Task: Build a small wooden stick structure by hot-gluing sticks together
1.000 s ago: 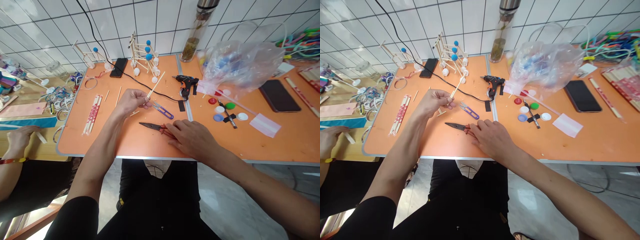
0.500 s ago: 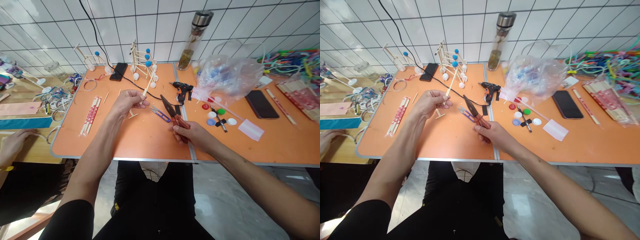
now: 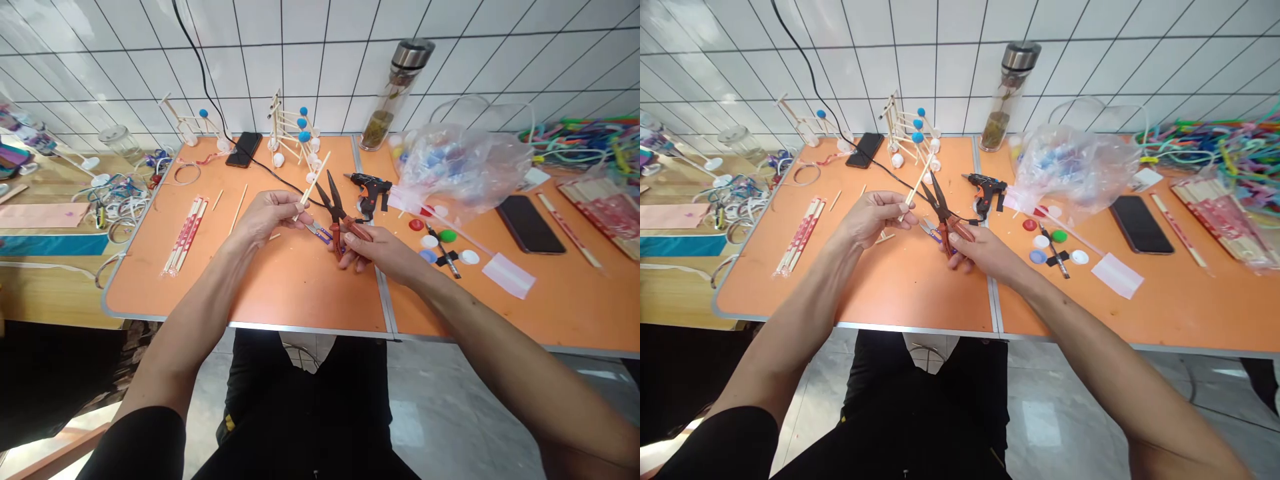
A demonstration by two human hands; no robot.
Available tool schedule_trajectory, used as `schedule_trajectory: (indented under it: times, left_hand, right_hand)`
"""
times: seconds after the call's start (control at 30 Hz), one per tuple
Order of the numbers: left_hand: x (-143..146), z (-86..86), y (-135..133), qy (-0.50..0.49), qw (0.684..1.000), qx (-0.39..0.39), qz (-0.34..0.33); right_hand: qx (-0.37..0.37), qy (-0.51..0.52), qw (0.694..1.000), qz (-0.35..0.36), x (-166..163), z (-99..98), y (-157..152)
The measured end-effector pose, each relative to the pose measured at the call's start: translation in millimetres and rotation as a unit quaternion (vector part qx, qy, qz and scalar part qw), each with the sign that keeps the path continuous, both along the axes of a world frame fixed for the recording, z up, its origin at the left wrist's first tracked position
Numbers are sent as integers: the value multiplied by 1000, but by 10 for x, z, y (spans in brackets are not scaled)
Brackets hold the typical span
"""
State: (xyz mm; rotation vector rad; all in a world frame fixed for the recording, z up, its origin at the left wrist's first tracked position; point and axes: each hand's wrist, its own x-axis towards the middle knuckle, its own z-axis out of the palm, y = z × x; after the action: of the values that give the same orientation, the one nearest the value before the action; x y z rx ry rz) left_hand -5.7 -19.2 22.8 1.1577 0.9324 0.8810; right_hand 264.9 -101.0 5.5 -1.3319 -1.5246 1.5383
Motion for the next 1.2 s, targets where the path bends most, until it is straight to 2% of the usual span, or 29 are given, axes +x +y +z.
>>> schedule_trajectory:
  times: [0.13, 0.4, 0.73, 1.03, 1.2]
  left_hand:
    - [2, 35, -2, 2, 1000, 0, 12]
    - [5, -7, -36, 17, 999, 21, -28]
    - [32, 43, -77, 35, 998, 15, -43]
    - [48, 22, -91, 33, 998, 12, -47]
    - [48, 23, -92, 37, 998, 10, -47]
  right_hand:
    - [46, -55, 997, -1, -33, 54, 76]
    - [119, -110, 986, 35, -101, 151, 168]
    - [149, -169, 973, 52, -33, 142, 198]
    - [203, -282, 937, 40, -104, 270, 183]
    - [224, -309, 924, 36, -101, 285, 192]
